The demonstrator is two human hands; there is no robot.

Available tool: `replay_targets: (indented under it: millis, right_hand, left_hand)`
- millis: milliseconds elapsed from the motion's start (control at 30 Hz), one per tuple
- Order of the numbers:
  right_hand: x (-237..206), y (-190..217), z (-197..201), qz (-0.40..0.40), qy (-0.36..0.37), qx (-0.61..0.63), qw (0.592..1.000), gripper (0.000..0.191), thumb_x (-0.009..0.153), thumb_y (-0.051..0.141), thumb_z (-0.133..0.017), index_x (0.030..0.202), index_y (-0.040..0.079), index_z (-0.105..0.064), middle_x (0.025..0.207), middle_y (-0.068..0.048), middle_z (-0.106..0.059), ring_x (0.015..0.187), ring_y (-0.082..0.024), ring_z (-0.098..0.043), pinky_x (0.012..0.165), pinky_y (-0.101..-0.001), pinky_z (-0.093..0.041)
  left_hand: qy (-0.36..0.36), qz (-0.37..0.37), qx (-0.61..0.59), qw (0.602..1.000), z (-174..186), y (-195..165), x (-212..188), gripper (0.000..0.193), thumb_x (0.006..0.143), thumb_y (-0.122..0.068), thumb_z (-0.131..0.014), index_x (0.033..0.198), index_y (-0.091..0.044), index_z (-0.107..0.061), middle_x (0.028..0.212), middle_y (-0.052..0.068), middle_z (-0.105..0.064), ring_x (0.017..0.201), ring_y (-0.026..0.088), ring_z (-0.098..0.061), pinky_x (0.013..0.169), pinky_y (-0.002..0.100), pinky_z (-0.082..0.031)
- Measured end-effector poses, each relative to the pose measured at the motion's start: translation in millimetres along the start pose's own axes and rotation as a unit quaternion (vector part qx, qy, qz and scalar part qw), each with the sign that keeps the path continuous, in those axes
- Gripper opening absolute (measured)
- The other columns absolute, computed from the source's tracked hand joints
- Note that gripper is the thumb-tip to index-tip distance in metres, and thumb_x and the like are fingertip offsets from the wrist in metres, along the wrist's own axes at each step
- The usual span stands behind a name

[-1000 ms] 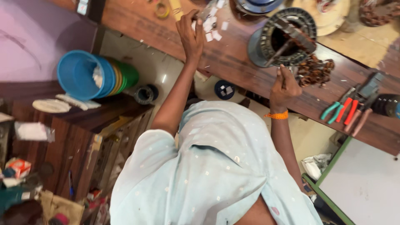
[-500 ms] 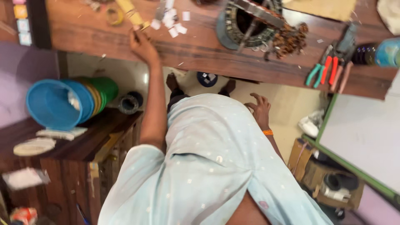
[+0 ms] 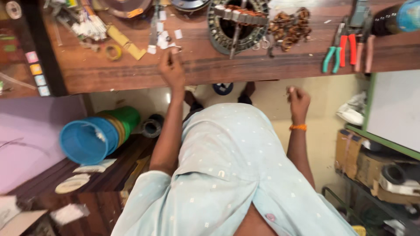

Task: The person fits copper wire coils into the slots of a fan motor stator housing on a workbench, pressing each coil down into place by hand and working around the circular housing. They continue inserting and seating coils one after another before standing up at the end.

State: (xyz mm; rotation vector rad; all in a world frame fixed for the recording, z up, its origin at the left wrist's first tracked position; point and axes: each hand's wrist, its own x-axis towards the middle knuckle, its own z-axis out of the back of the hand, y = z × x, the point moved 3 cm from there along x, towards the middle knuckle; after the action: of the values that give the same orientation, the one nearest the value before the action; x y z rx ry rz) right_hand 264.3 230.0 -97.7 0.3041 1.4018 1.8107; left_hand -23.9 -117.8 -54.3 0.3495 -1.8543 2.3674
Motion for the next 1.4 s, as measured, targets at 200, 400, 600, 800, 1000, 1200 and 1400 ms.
replay_targets:
  millis: [200,400,600,800,1000,1200,1400]
  right_hand:
    - [58,62,-55,0.202,0.14,-0.208,0.947,0.027,0.103,0.019,-0.074,0.108,-0.007,-0.071,0.087,-0.022,-0.067,0.076,-0.027,-0.059,0.07,-0.04,-0.048]
    - [30,48,-93,0.172,0.251,-0.195,0.932,0.025,0.099,0.021,-0.071,0.108,-0.003,-0.073,0.094,-0.023,-0.072,0.08,-0.033,-0.068,0.077,-0.0423,-0.052]
    - [-4,21,-102,0.084,0.39,-0.173,0.901,0.025,0.095,0.02,-0.07,0.108,-0.002,-0.073,0.097,-0.016,-0.075,0.085,-0.022,-0.071,0.077,-0.0377,-0.055]
    - [23,6,-101,-0.028,0.351,-0.193,0.916,0.024,0.097,0.017,-0.066,0.112,0.0,-0.074,0.091,-0.012,-0.076,0.074,-0.018,-0.069,0.069,-0.0333,-0.055]
    - [13,-20,-62,-0.16,0.321,-0.173,0.917,0.023,0.099,0.015,-0.063,0.111,0.001,-0.077,0.09,-0.009,-0.074,0.073,-0.015,-0.064,0.066,-0.0321,-0.053]
    - [11,29,-91,-0.145,0.345,-0.156,0.914,0.022,0.099,0.015,-0.064,0.111,0.0,-0.076,0.091,-0.008,-0.074,0.076,-0.014,-0.064,0.069,-0.0313,-0.053]
    - [10,53,-110,-0.087,0.358,-0.152,0.917,0.022,0.099,0.014,-0.066,0.111,-0.001,-0.076,0.092,-0.008,-0.074,0.078,-0.013,-0.063,0.071,-0.0304,-0.053]
  left_hand:
    - [0.139,0.061,-0.077,0.985,-29,-61,-1,0.02,0.106,-0.019,-0.063,0.101,-0.003,-0.074,0.07,-0.003,-0.057,0.061,0.005,-0.052,0.054,0.024,-0.041]
    - [0.147,0.081,-0.064,0.984,-14,-67,-21,0.021,0.104,-0.019,-0.065,0.095,0.0,-0.068,0.069,-0.001,-0.06,0.062,0.005,-0.057,0.054,0.025,-0.045]
    - [0.121,0.192,-0.015,0.974,12,-35,-59,0.023,0.103,-0.019,-0.065,0.091,0.0,-0.068,0.069,0.001,-0.063,0.061,0.006,-0.057,0.055,0.025,-0.047]
    - [0.131,0.191,0.009,0.973,15,-37,-69,0.018,0.1,-0.018,-0.067,0.095,0.0,-0.069,0.072,0.003,-0.067,0.064,0.008,-0.061,0.06,0.027,-0.05]
    - [0.138,0.187,0.054,0.971,17,-39,-80,0.016,0.099,-0.019,-0.067,0.099,-0.002,-0.07,0.075,0.008,-0.068,0.066,0.015,-0.062,0.063,0.031,-0.051]
    - [0.101,0.116,0.111,0.982,21,-23,-81,0.02,0.095,-0.023,-0.069,0.1,-0.004,-0.067,0.082,0.017,-0.065,0.07,0.033,-0.064,0.065,0.041,-0.05]
    - [0.104,0.143,0.127,0.976,40,5,-65,0.022,0.096,-0.026,-0.067,0.097,-0.004,-0.065,0.081,0.016,-0.068,0.074,0.034,-0.068,0.065,0.044,-0.05]
